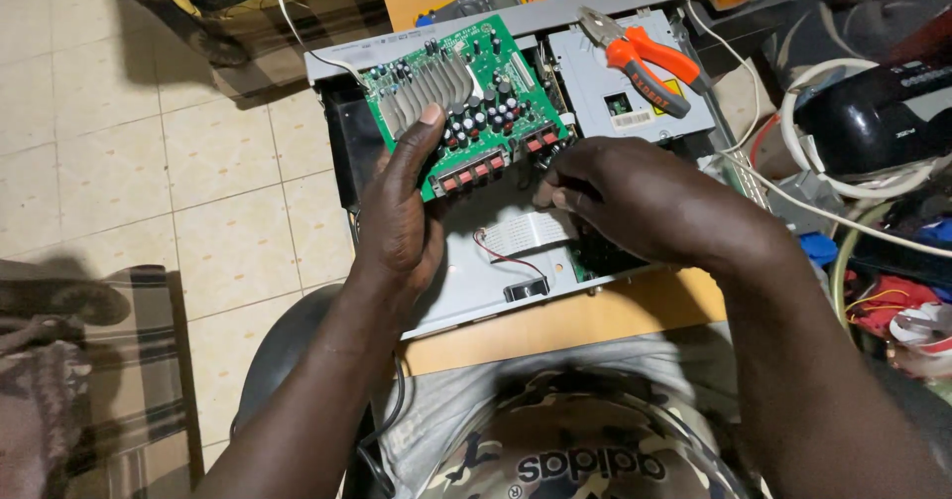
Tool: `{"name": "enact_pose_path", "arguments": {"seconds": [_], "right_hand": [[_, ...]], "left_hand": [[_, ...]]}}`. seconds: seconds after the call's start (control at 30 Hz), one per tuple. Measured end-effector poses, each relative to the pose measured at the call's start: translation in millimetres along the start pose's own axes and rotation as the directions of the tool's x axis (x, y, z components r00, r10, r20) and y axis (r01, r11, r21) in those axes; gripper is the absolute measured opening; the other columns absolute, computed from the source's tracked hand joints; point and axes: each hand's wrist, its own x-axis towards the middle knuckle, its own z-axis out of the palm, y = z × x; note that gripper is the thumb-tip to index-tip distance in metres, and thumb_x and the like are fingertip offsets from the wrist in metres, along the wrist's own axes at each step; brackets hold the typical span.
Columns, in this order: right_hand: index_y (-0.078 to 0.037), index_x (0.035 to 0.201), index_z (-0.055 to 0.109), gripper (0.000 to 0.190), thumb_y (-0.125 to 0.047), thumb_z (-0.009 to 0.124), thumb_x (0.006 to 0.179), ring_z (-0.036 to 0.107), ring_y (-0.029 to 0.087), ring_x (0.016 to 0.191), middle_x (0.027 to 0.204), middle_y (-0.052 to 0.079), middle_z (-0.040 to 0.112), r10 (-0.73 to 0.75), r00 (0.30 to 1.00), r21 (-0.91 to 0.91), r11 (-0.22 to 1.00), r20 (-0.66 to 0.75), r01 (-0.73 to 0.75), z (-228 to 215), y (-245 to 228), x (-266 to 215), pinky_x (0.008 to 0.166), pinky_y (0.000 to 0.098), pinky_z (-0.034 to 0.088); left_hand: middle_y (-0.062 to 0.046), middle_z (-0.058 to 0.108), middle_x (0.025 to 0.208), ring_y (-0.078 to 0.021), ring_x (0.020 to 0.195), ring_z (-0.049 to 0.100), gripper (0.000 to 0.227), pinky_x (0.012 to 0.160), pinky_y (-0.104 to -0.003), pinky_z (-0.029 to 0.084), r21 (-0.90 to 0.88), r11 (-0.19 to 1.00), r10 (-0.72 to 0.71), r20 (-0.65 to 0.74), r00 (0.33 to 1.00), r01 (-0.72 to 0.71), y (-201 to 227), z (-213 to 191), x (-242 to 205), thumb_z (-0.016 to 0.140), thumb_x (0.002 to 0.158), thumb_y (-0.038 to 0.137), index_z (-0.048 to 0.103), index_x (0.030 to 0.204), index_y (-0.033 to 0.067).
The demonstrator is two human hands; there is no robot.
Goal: Disassembling an electronic device by removing screws and disconnecting a circuit board
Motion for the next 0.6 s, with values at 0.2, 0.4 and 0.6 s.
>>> {"name": "enact_pose_path", "arguments": {"seconds": [0.2,0.4,0.6], "right_hand": [[-0.016,0.093,0.072,0.031,-0.044,0.059,0.100,0.063,0.036,0.086,0.095,0.012,0.075,-0.012,0.998,-0.229,0.973,-0.061,-0.002,-8,32,25,0.075,0.0461,0.045],[-0.018,0.106,0.074,0.018,-0.019,0.058,0.098,0.066,0.025,0.080,0.094,0.005,0.076,0.084,0.981,-0.092,0.991,-0.175,-0.101,-32,50,48,0.073,0.0389,0.048],[-0.009,0.093,0.073,0.029,-0.031,0.061,0.107,0.054,0.020,0.068,0.075,0.008,0.067,0.383,0.904,0.166,0.920,-0.189,-0.355,-71,19,63,0.063,0.0391,0.039]], "left_hand": [[-0.004,0.076,0.116,-0.0180,0.114,0.070,0.042,0.097,-0.040,0.057,0.061,0.989,-0.125,-0.117,0.985,0.133,17,28,-18,0.076,0.076,0.025,0.074,0.115,0.0097],[-0.004,0.074,0.120,-0.0199,0.122,0.068,0.049,0.102,-0.041,0.054,0.075,0.982,-0.160,-0.134,0.978,0.171,19,29,-14,0.077,0.073,0.026,0.071,0.119,0.0097],[-0.006,0.074,0.127,-0.0206,0.126,0.067,0.058,0.110,-0.036,0.048,0.190,0.972,-0.118,-0.113,0.986,0.138,22,33,-15,0.074,0.075,0.026,0.069,0.129,0.0072]]}}
